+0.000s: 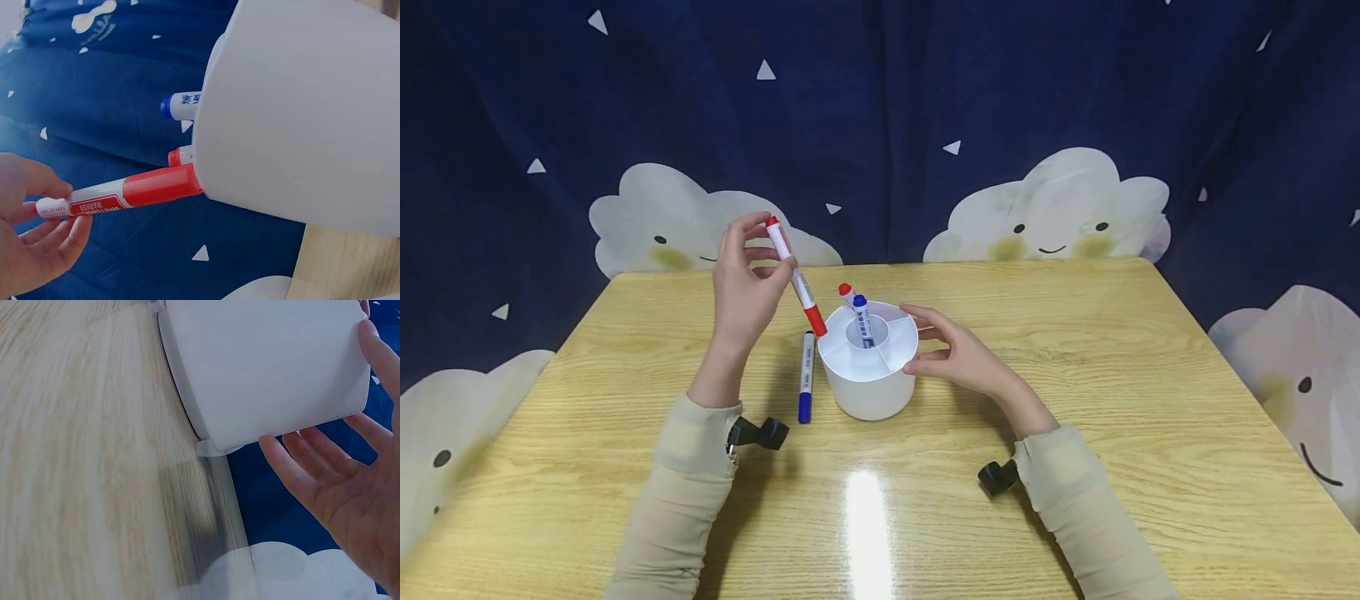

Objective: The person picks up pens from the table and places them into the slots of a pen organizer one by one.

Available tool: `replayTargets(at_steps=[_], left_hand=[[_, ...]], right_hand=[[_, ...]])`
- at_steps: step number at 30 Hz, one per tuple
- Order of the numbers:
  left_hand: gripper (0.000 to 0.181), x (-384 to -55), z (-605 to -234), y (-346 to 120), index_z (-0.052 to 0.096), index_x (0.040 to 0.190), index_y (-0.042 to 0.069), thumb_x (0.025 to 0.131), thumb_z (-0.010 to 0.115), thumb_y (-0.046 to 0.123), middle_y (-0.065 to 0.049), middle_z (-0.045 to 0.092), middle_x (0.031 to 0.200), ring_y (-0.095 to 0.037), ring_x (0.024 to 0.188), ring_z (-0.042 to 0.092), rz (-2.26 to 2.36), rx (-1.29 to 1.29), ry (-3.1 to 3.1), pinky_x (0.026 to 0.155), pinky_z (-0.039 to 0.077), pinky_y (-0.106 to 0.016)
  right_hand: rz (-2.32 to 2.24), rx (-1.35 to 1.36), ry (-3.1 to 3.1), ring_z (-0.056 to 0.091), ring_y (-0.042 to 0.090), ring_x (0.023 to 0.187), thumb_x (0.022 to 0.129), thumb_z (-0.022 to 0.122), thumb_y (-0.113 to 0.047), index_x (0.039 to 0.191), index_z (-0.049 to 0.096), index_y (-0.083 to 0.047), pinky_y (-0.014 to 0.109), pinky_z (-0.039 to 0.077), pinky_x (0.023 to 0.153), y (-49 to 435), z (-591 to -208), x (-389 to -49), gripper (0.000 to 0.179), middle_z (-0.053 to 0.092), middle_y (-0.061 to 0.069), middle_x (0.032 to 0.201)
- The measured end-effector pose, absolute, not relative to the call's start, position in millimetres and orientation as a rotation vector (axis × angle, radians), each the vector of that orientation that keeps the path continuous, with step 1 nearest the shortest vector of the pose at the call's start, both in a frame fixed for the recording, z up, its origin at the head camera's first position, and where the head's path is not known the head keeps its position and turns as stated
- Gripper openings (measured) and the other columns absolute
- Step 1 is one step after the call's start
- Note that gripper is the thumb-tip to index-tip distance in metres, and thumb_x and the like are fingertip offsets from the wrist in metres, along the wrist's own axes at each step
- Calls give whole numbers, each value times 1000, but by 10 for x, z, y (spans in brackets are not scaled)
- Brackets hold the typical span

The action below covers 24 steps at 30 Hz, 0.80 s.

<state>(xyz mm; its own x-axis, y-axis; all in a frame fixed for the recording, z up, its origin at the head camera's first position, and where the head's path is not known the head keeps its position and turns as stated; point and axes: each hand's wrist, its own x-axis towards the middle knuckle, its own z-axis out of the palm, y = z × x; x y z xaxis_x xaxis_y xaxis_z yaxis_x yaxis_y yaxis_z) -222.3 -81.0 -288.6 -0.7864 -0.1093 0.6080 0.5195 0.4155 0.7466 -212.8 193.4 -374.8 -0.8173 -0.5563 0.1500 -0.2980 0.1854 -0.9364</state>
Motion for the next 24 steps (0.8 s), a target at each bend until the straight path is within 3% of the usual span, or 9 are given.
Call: replayTargets(at_steps=[24], left_hand=[[41,-2161,-3077,-694,45,116,6,80,63,2,-11,51,104,-19,84,58,-1392,-410,-2183,67,54,-26]], right_hand=[[-1673,-809,2249,44,26,115,78,70,-11,141,31,-18,29,50,86,1937,-3750,-2135,75,37,6,138]])
